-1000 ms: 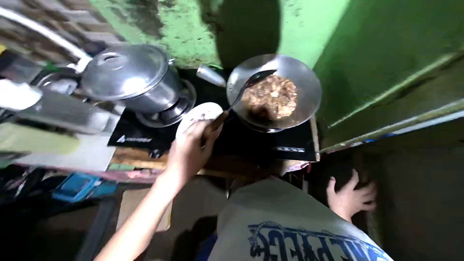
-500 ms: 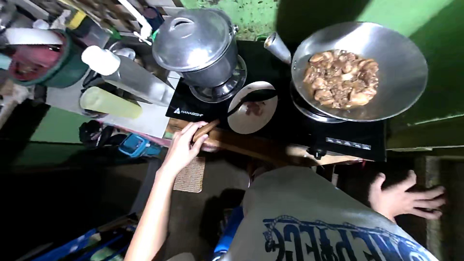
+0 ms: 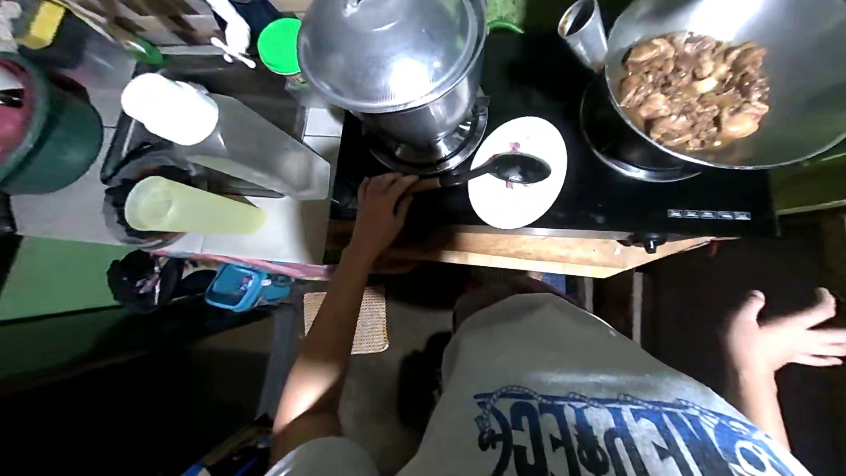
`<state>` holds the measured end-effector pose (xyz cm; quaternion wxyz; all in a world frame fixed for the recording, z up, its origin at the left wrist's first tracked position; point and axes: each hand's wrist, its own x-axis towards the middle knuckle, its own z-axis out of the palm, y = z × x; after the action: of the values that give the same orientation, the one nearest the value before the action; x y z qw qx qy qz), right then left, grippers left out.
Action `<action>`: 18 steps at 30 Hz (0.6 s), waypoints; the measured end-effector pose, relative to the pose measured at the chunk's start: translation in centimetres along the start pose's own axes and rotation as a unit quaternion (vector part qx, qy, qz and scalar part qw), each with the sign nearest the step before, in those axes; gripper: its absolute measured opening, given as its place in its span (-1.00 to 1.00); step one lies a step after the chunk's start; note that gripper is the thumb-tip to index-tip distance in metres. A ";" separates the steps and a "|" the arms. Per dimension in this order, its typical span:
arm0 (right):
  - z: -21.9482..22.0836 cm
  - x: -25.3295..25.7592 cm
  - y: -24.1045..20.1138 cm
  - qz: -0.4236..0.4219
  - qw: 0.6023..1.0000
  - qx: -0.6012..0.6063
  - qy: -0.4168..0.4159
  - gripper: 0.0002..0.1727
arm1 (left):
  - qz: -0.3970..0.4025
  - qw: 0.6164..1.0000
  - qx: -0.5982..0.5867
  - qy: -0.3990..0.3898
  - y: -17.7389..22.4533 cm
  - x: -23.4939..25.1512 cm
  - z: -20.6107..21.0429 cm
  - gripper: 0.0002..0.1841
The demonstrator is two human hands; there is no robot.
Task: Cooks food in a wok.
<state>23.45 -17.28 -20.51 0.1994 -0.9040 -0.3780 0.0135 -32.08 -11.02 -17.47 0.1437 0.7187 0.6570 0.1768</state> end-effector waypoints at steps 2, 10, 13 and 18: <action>-0.5 -1.2 -0.7 -0.010 0.999 0.021 0.021 -0.15 | 0.004 1.000 -0.005 0.003 -0.2 -0.1 0.0 -0.58; -2.6 -7.2 -7.0 -0.253 0.943 0.177 0.120 -0.21 | -0.006 0.975 -0.085 0.203 1.4 -7.3 0.0 -0.49; -2.3 -9.5 -8.7 -0.326 0.914 0.215 0.113 -0.43 | -0.035 0.964 -0.135 0.225 4.4 -11.4 1.3 -0.56; -2.0 -11.3 -11.6 -0.433 0.847 0.305 0.034 -0.62 | -0.076 0.948 -0.303 0.064 7.2 -16.4 7.4 -0.60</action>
<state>7.85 -18.41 -15.78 0.4638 -0.5419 -0.7008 0.0098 -23.60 -27.83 -21.98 0.3258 0.5761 0.6331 0.4014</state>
